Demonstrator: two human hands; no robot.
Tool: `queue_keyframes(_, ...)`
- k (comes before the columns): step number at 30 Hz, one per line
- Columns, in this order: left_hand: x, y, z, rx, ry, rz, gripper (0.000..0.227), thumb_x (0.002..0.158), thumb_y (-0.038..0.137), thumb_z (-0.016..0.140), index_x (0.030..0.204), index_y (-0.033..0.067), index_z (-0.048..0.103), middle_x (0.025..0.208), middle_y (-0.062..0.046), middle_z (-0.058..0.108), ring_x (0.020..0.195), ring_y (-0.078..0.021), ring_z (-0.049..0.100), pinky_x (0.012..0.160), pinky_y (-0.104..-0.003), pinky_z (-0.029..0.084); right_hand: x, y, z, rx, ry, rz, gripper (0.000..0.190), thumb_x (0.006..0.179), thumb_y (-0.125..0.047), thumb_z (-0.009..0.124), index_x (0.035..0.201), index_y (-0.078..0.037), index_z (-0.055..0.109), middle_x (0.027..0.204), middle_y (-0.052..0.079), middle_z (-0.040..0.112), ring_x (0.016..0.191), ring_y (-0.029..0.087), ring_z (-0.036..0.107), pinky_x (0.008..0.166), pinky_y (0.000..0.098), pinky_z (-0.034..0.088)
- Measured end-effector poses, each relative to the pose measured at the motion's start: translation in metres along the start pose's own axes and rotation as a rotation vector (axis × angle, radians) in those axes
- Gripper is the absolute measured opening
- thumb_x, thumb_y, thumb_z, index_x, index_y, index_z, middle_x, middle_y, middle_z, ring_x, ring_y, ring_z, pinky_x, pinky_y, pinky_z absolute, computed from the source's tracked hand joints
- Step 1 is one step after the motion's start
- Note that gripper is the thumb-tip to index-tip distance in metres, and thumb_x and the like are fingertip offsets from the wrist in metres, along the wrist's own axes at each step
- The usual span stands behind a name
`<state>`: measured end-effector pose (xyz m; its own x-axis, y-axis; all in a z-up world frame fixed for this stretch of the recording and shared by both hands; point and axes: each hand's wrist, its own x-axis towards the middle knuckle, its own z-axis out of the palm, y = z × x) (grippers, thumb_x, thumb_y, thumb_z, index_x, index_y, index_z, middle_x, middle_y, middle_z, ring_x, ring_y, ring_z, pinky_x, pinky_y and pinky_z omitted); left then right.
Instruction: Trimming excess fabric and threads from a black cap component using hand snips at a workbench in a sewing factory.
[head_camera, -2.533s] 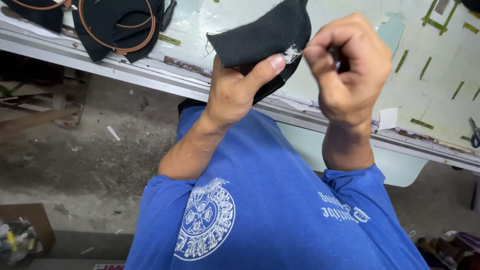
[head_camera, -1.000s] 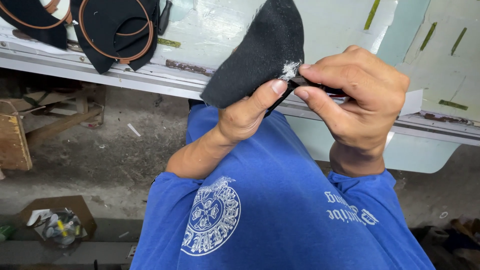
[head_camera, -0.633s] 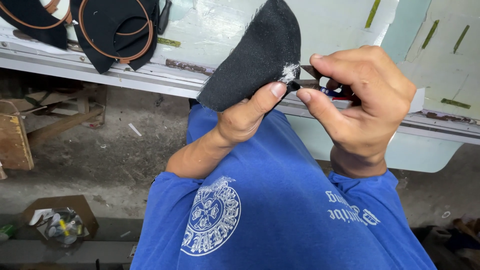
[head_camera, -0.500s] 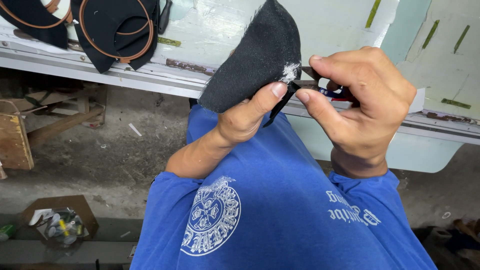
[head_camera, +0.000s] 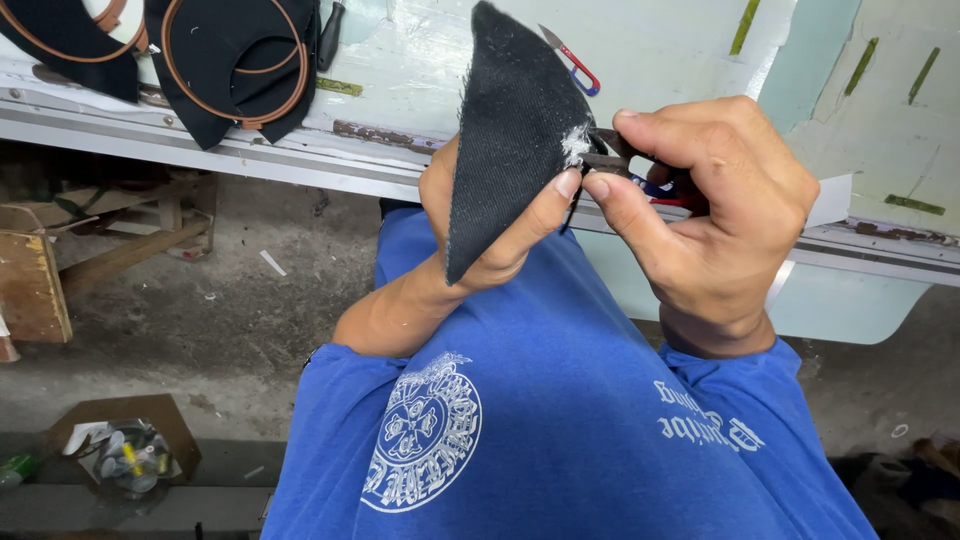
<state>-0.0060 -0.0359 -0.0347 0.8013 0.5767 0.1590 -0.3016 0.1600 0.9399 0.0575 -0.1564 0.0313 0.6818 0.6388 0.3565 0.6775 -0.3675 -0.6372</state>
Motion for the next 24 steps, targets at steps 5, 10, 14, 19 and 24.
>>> queue_keyframes(5, 0.002, 0.001, -0.001, 0.023, 0.016, 0.039, 0.023, 0.079, 0.006, 0.065, 0.068, 0.0109, 0.045, 0.063, 0.004, 0.047, 0.057, -0.0093, 0.044, 0.056, -0.025, 0.04, 0.001, 0.001, 0.003, 0.058, -0.014, 0.039, 0.024, 0.09, -0.002, 0.079, 0.103, 0.01, 0.063, 0.093, 0.023, 0.062, 0.08, 0.026, 0.058, 0.067, 0.0324, 0.046)
queue_keyframes(10, 0.0, -0.001, 0.0, 0.054, -0.042, 0.044, 0.015, 0.078, 0.008, 0.064, 0.075, 0.0081, 0.049, 0.069, 0.0, 0.048, 0.061, -0.0113, 0.044, 0.058, -0.026, 0.039, 0.002, 0.007, 0.005, 0.061, 0.086, 0.058, 0.024, 0.093, -0.004, 0.074, 0.106, 0.012, 0.061, 0.095, 0.024, 0.06, 0.086, 0.031, 0.056, 0.073, 0.0367, 0.045)
queue_keyframes(14, -0.005, -0.005, -0.005, -0.028, -0.01, -0.035, 0.015, 0.082, 0.014, 0.065, 0.094, 0.0081, 0.058, 0.085, 0.001, 0.061, 0.077, -0.0118, 0.058, 0.074, -0.024, 0.05, 0.001, 0.007, -0.004, 0.042, 0.161, 0.099, 0.029, 0.094, -0.011, 0.071, 0.109, 0.01, 0.058, 0.097, 0.023, 0.055, 0.088, 0.03, 0.052, 0.073, 0.0361, 0.04)
queue_keyframes(19, 0.004, 0.001, -0.009, -0.216, -0.022, -0.197, 0.011, 0.079, 0.013, 0.065, 0.089, 0.0111, 0.06, 0.088, 0.003, 0.062, 0.087, -0.013, 0.059, 0.085, -0.026, 0.05, 0.0, 0.001, -0.004, 0.026, -0.001, 0.064, 0.024, 0.09, 0.001, 0.076, 0.107, 0.012, 0.062, 0.095, 0.024, 0.059, 0.081, 0.028, 0.054, 0.068, 0.034, 0.042)
queue_keyframes(24, 0.006, 0.001, -0.007, -0.129, -0.025, -0.052, 0.017, 0.076, 0.015, 0.064, 0.085, 0.0086, 0.052, 0.079, -0.001, 0.054, 0.075, -0.0163, 0.053, 0.072, -0.03, 0.047, 0.0, -0.001, -0.001, 0.016, -0.038, 0.034, 0.023, 0.089, 0.004, 0.078, 0.105, 0.011, 0.063, 0.094, 0.023, 0.062, 0.076, 0.025, 0.055, 0.061, 0.0315, 0.043)
